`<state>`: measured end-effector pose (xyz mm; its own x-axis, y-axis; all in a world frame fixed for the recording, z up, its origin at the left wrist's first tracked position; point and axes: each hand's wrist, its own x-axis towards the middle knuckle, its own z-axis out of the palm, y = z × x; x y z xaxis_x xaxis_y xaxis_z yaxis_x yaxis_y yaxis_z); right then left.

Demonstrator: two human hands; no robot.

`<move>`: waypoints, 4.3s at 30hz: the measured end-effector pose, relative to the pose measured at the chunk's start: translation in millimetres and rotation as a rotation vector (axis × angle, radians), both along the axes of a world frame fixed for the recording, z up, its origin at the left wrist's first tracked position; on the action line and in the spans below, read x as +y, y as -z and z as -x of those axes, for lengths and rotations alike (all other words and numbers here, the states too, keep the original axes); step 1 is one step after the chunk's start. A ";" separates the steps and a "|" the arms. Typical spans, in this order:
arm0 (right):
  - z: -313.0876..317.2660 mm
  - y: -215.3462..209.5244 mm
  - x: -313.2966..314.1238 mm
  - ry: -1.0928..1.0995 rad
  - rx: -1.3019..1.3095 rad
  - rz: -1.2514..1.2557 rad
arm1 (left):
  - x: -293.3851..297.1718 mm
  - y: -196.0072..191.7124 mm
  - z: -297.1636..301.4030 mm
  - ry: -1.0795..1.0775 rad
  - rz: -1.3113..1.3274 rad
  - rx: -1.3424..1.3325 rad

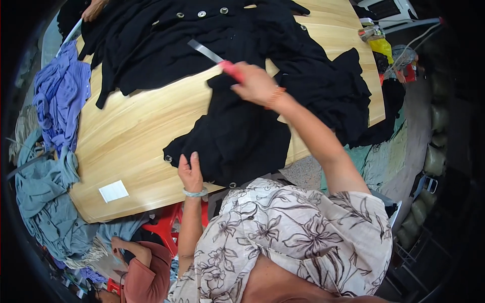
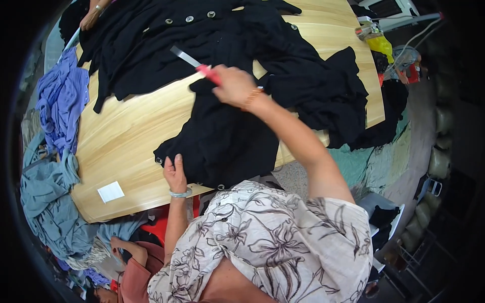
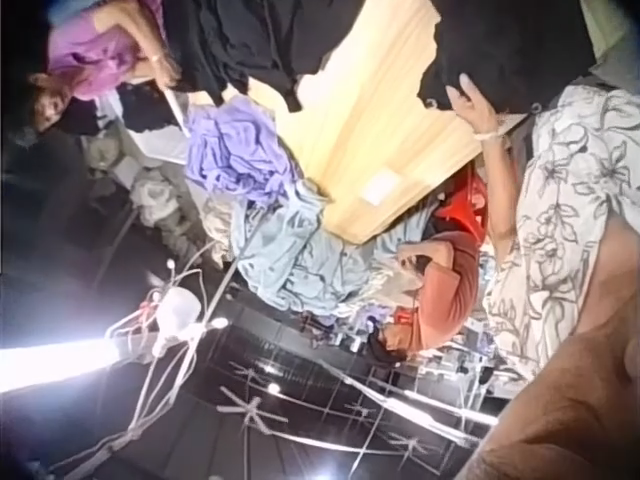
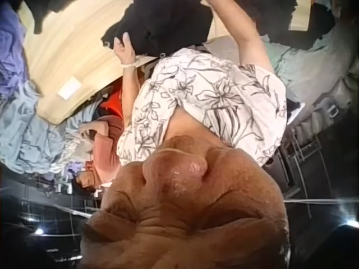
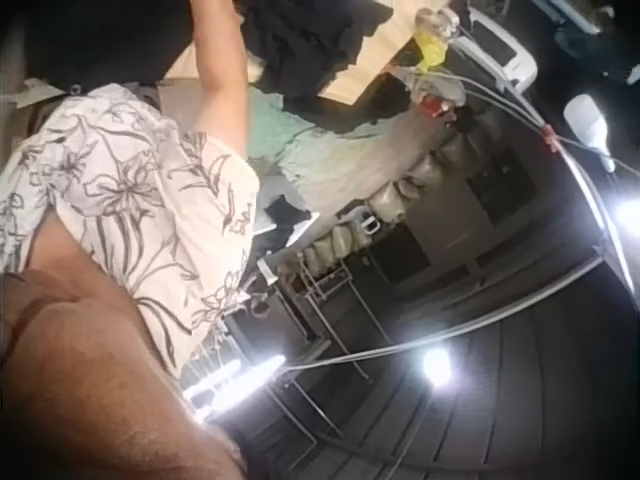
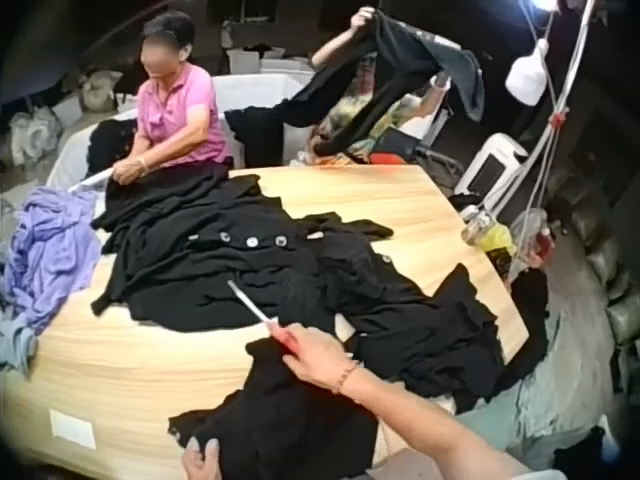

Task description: Trimming excess threads and fabric from black clothing pieces using scissors.

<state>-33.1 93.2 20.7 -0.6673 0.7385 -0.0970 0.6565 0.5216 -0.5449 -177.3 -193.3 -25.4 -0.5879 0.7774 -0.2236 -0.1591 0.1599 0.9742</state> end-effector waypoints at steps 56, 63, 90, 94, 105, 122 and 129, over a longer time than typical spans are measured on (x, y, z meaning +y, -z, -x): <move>-94.2 -29.2 23.2 -0.063 -0.175 -0.282 | -44.7 -41.2 138.1 -0.114 0.191 0.610; -169.0 -126.2 -23.0 -0.147 0.023 0.551 | -53.2 -61.7 135.5 -0.057 -0.058 -0.223; -214.5 -54.5 -58.3 -0.007 -0.584 0.145 | 167.4 60.1 -137.2 1.012 -0.008 1.486; -187.0 -59.9 -58.3 -0.075 -0.561 0.154 | 167.5 60.8 -136.4 1.036 0.014 1.481; -88.8 -39.8 -98.2 -0.373 -0.255 0.172 | 169.5 83.2 -136.3 1.014 -0.069 1.522; -163.8 -50.0 -115.5 -0.062 -0.339 0.248 | 104.4 23.1 -74.1 0.778 -0.083 1.122; -97.4 -47.1 -121.4 -0.286 -0.345 0.202 | 6.8 51.0 1.5 0.507 0.271 1.192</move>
<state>64.3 -28.1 67.8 -0.7446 0.4737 -0.4703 0.6621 0.6136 -0.4302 -178.8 -186.4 -76.3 -0.1904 0.9808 0.0419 0.9015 0.1578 0.4029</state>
